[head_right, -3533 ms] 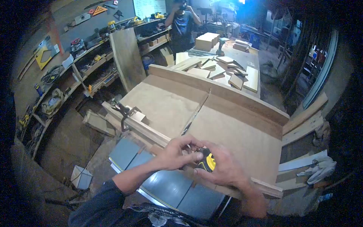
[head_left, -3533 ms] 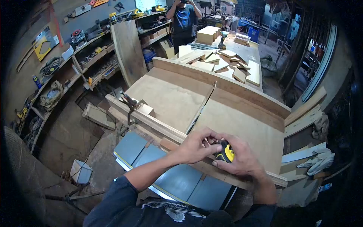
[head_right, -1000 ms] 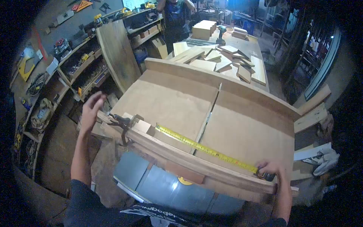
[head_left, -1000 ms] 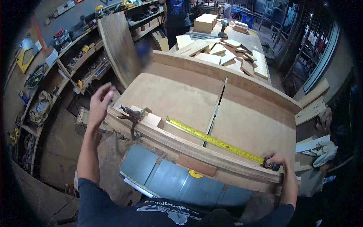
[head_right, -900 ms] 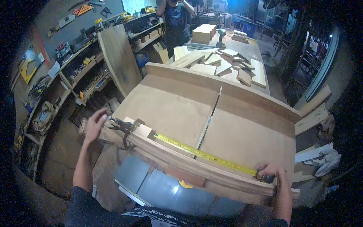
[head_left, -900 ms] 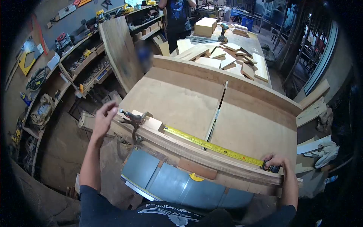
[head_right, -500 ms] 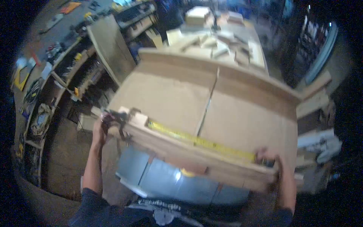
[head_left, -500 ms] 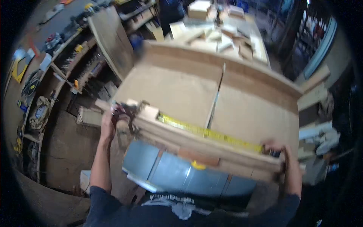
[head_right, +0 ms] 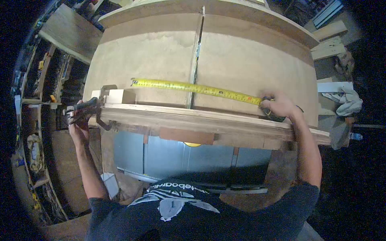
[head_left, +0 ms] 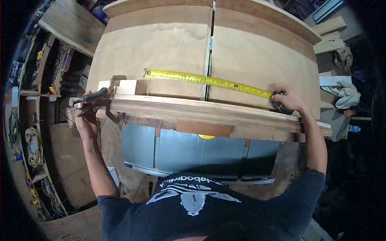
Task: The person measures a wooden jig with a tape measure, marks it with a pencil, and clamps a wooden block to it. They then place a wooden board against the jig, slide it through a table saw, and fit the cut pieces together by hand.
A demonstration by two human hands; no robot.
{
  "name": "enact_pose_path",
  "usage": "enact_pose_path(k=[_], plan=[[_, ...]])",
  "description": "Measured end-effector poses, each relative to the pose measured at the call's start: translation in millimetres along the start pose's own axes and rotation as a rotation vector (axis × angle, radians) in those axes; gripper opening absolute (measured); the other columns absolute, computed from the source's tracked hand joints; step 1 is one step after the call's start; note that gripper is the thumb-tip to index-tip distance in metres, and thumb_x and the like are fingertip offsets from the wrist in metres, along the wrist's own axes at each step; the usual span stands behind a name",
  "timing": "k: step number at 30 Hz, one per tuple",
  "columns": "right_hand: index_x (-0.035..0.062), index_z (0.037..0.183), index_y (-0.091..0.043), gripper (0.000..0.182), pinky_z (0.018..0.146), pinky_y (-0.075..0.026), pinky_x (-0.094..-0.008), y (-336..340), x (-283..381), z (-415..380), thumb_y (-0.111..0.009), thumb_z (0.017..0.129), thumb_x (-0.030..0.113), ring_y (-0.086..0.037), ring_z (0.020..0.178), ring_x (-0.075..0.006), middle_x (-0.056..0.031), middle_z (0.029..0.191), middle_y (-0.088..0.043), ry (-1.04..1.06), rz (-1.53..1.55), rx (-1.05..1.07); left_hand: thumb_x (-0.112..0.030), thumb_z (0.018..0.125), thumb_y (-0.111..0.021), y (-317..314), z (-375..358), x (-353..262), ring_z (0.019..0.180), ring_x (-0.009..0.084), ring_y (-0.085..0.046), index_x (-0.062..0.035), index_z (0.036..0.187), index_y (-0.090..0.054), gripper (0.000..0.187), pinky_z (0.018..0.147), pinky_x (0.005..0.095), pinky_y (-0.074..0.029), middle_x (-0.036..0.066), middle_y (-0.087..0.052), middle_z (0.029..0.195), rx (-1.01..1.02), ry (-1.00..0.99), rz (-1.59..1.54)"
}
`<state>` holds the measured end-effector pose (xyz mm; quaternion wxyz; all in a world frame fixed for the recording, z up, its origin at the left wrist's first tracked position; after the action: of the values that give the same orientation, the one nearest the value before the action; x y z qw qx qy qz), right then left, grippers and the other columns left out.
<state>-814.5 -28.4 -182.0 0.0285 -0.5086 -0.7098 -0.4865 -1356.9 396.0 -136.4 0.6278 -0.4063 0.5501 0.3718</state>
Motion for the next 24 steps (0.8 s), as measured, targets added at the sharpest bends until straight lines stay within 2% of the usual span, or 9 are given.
enact_pose_path(k=[3,7,10,13,17,22,24], plan=[[0.0022,0.112,-0.072,0.037,0.085,-0.053,-0.0349,3,7,-7,-0.068,0.079,0.019,-0.068,0.090,-0.0194,-0.0113,0.096,-0.073,0.005,-0.052,-0.088,-0.039,0.107,-0.045,3,4,9,0.125,0.0277,-0.058,0.0039,0.139,-0.052,0.054,0.100,0.0400,-0.051,0.019,-0.055,0.141,0.010,0.014,-0.008],[0.0019,0.111,-0.072,0.038,0.083,-0.054,-0.0353,1,4,-5,-0.068,0.079,0.021,-0.069,0.089,-0.0217,-0.0128,0.094,-0.073,0.021,0.004,-0.041,-0.044,0.105,-0.047,8,4,13,0.129,0.0286,-0.056,0.0029,0.143,-0.049,0.061,0.104,0.0425,-0.049,0.019,-0.055,0.142,-0.026,0.021,0.022],[0.0018,0.111,-0.072,0.039,0.081,-0.054,-0.0342,2,3,-2,-0.070,0.078,0.022,-0.069,0.087,-0.0213,-0.0119,0.093,-0.073,-0.013,0.006,-0.032,-0.050,0.103,-0.045,8,5,12,0.134,0.0299,-0.053,0.0026,0.146,-0.046,0.068,0.109,0.0453,-0.047,0.020,-0.054,0.144,0.012,0.018,0.060],[0.0016,0.110,-0.071,0.037,0.079,-0.055,-0.0338,-1,9,0,-0.070,0.078,0.021,-0.068,0.084,-0.0197,-0.0107,0.091,-0.072,0.071,-0.011,-0.046,-0.052,0.103,-0.040,0,3,8,0.137,0.0317,-0.050,0.0032,0.148,-0.044,0.071,0.114,0.0465,-0.042,0.022,-0.052,0.146,0.075,0.020,0.024],[0.0021,0.110,-0.072,0.037,0.078,-0.054,-0.0339,-7,8,5,-0.070,0.078,0.020,-0.068,0.083,-0.0189,-0.0095,0.092,-0.073,0.004,0.026,0.024,-0.053,0.103,-0.035,-2,1,1,0.141,0.0337,-0.046,0.0036,0.149,-0.042,0.073,0.119,0.0471,-0.035,0.024,-0.048,0.149,0.152,0.012,0.000],[0.0027,0.111,-0.072,0.035,0.080,-0.054,-0.0326,-1,9,6,-0.069,0.079,0.018,-0.067,0.084,-0.0167,-0.0068,0.091,-0.072,0.022,0.007,0.086,-0.053,0.104,-0.033,-1,4,5,0.138,0.0327,-0.049,0.0044,0.147,-0.044,0.073,0.118,0.0465,-0.036,0.023,-0.051,0.147,0.169,0.013,-0.012],[0.0031,0.111,-0.072,0.034,0.082,-0.052,-0.0307,0,-4,10,-0.068,0.079,0.014,-0.066,0.084,-0.0148,-0.0049,0.089,-0.072,0.041,0.148,0.119,-0.053,0.105,-0.033,-2,1,4,0.135,0.0315,-0.051,0.0053,0.144,-0.047,0.072,0.116,0.0455,-0.038,0.023,-0.053,0.144,0.148,0.022,-0.018]])
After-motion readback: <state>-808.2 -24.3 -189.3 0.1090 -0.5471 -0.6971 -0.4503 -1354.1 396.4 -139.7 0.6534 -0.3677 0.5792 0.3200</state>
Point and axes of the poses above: each hand's wrist, its own z-axis towards the middle knuckle, its own y-axis out of the back of the hand, x = y × z, the point moved 4 cm from there along z, towards the middle knuckle
